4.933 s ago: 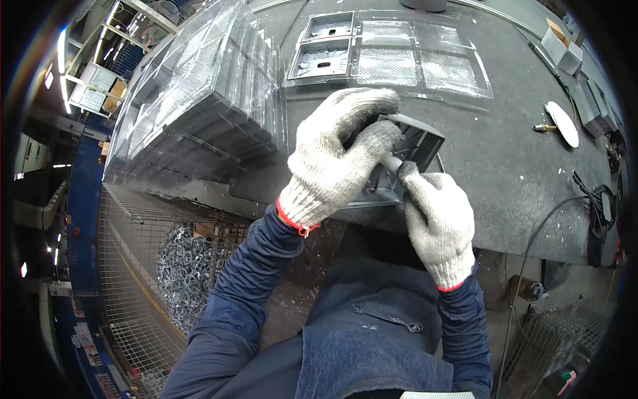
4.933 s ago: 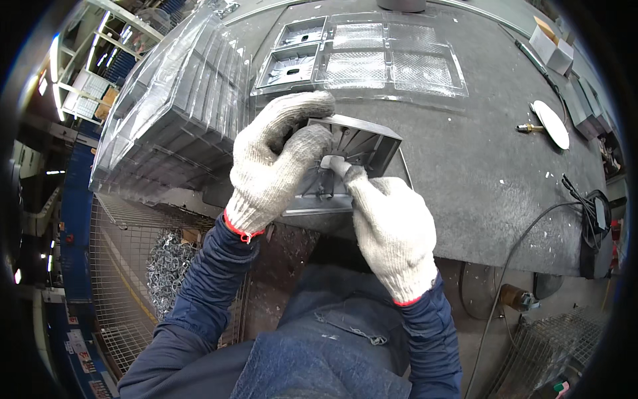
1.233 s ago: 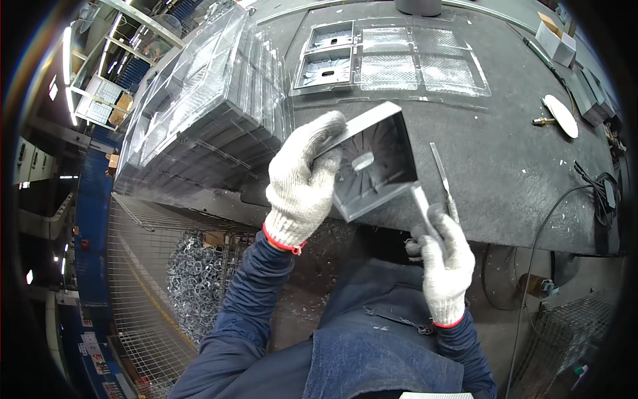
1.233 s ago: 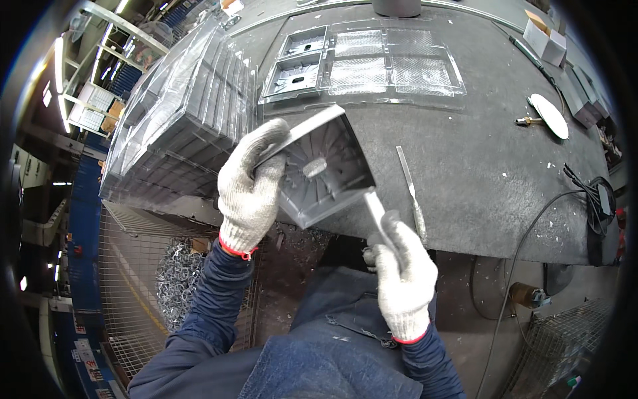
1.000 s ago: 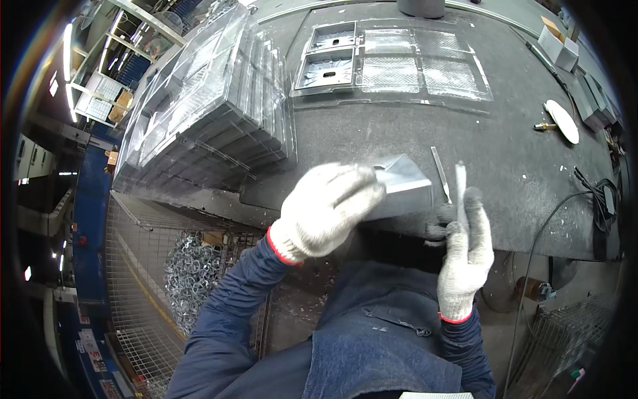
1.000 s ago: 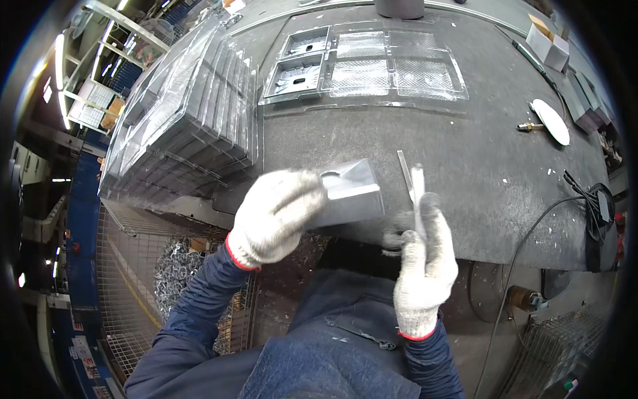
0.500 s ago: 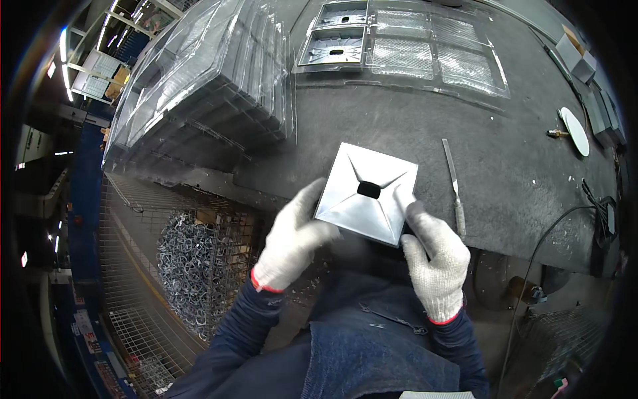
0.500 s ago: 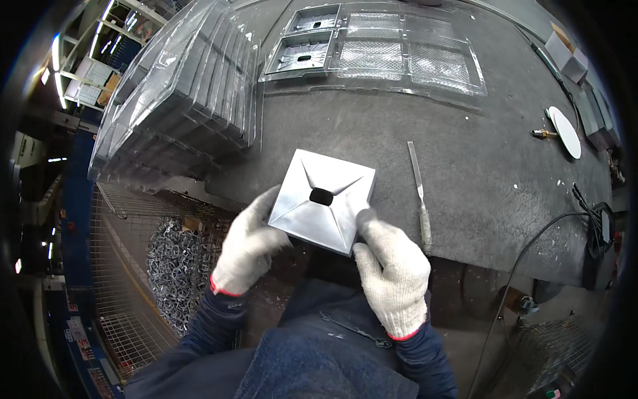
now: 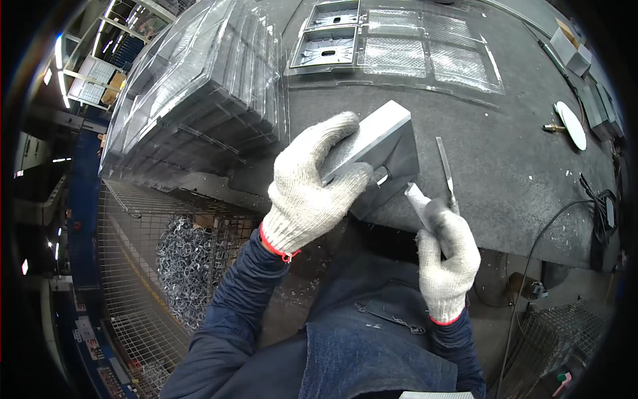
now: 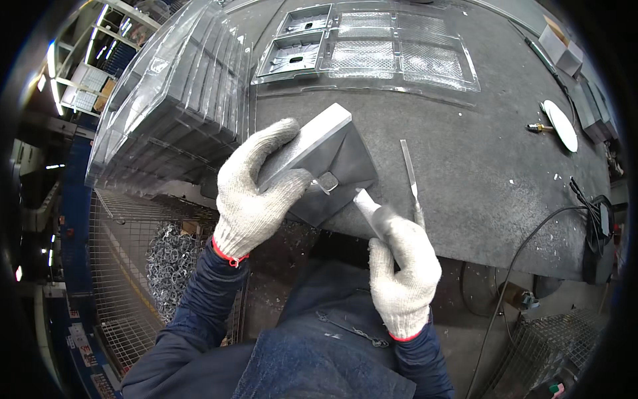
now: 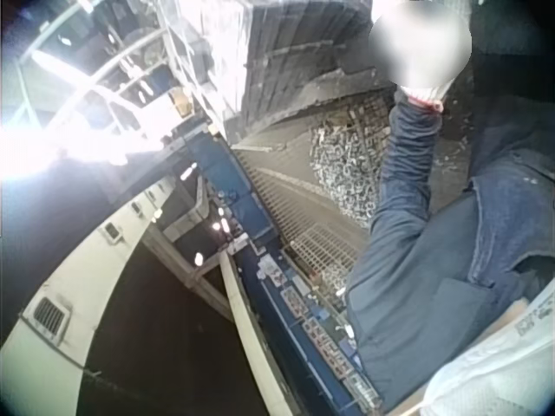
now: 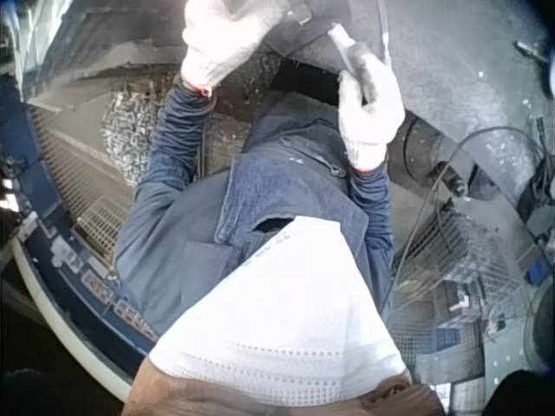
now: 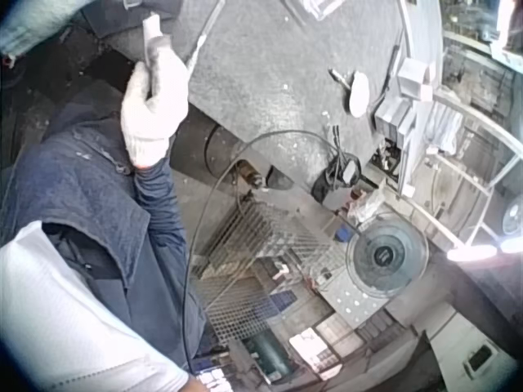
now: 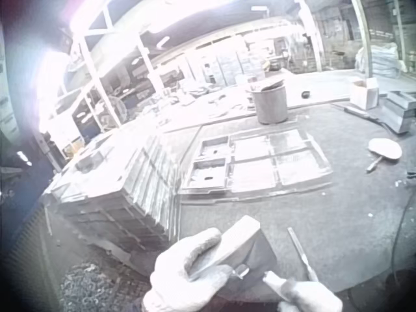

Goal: The person files and deburrs the edges of a metal component using a hand file.

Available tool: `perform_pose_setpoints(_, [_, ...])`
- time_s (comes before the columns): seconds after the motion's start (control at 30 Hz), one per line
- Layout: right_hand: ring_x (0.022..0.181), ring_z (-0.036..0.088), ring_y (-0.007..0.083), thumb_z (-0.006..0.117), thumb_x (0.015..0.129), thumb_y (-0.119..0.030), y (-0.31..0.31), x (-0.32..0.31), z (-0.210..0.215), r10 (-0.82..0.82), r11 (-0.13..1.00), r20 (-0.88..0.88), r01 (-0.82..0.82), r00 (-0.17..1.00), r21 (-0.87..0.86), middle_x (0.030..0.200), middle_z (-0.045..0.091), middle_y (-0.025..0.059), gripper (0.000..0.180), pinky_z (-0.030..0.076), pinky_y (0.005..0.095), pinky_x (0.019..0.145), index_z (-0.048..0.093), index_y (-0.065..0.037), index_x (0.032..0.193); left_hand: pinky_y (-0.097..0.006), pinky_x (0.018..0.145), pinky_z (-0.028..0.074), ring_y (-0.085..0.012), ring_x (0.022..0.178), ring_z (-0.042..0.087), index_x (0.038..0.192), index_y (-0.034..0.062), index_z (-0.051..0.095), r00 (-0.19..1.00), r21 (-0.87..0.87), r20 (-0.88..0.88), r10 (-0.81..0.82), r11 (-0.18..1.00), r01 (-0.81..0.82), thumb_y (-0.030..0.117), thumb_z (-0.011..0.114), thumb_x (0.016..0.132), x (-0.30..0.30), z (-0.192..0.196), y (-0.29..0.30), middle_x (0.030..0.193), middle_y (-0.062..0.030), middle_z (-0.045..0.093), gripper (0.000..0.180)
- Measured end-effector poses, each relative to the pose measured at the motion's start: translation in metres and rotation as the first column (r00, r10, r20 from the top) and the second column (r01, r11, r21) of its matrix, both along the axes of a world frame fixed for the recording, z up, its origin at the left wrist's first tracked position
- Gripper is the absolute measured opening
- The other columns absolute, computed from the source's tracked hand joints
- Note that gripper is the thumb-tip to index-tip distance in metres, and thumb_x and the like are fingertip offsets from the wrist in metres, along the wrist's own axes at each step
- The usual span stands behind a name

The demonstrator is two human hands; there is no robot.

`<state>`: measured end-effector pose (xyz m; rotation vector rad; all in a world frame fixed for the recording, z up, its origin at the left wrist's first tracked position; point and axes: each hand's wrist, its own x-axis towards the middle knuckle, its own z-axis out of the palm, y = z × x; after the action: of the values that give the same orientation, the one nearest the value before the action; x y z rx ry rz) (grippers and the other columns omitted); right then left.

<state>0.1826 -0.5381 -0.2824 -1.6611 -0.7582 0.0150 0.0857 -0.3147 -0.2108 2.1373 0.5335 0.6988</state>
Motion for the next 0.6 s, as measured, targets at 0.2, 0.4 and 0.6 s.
perform_pose_setpoints(0.2, [0.108, 0.08, 0.0327, 0.083, 0.088, 0.008, 0.0, -0.003, -0.009, -0.017, 1.0, -0.005, 0.017, 1.0, -0.026, 0.115, 0.08, 0.0198, 0.034, 0.062, 0.039, 0.095, 0.078, 0.004, 0.121, -0.038, 0.112, 0.055, -0.0257, 0.129, 0.071, 0.146, -0.0075, 0.065, 1.0, 0.022, -0.01, -0.01, 1.0, 0.01, 0.002, 0.085, 0.087, -0.001, -0.006, 0.004, 0.138, -0.02, 0.073, 0.063])
perform_pose_setpoints(0.4, [0.099, 0.079, 0.0354, 0.082, 0.085, 0.011, 0.012, 0.005, 0.008, 0.033, 0.999, 0.223, -0.03, 0.974, -0.02, 0.107, 0.08, 0.0193, 0.038, 0.062, 0.0401, 0.088, 0.079, 0.001, 0.122, -0.038, 0.113, 0.055, -0.0259, 0.13, 0.07, 0.147, -0.0085, 0.064, 1.0, -0.021, 0.02, -0.004, 1.0, 0.005, 0.0, 0.083, 0.088, 0.0, -0.007, 0.0, 0.14, -0.0203, 0.072, 0.063])
perform_pose_setpoints(0.6, [0.094, 0.078, 0.037, 0.082, 0.084, 0.009, 0.021, 0.005, 0.008, 0.095, 0.995, 0.275, -0.092, 0.957, -0.027, 0.106, 0.078, 0.0208, 0.042, 0.062, 0.0414, 0.084, 0.075, 0.002, 0.125, -0.037, 0.112, 0.055, -0.0259, 0.129, 0.07, 0.146, -0.0083, 0.065, 0.999, -0.167, 0.046, 0.009, 0.986, -0.001, 0.005, 0.08, 0.092, 0.001, -0.009, 0.015, 0.139, -0.0204, 0.072, 0.057])
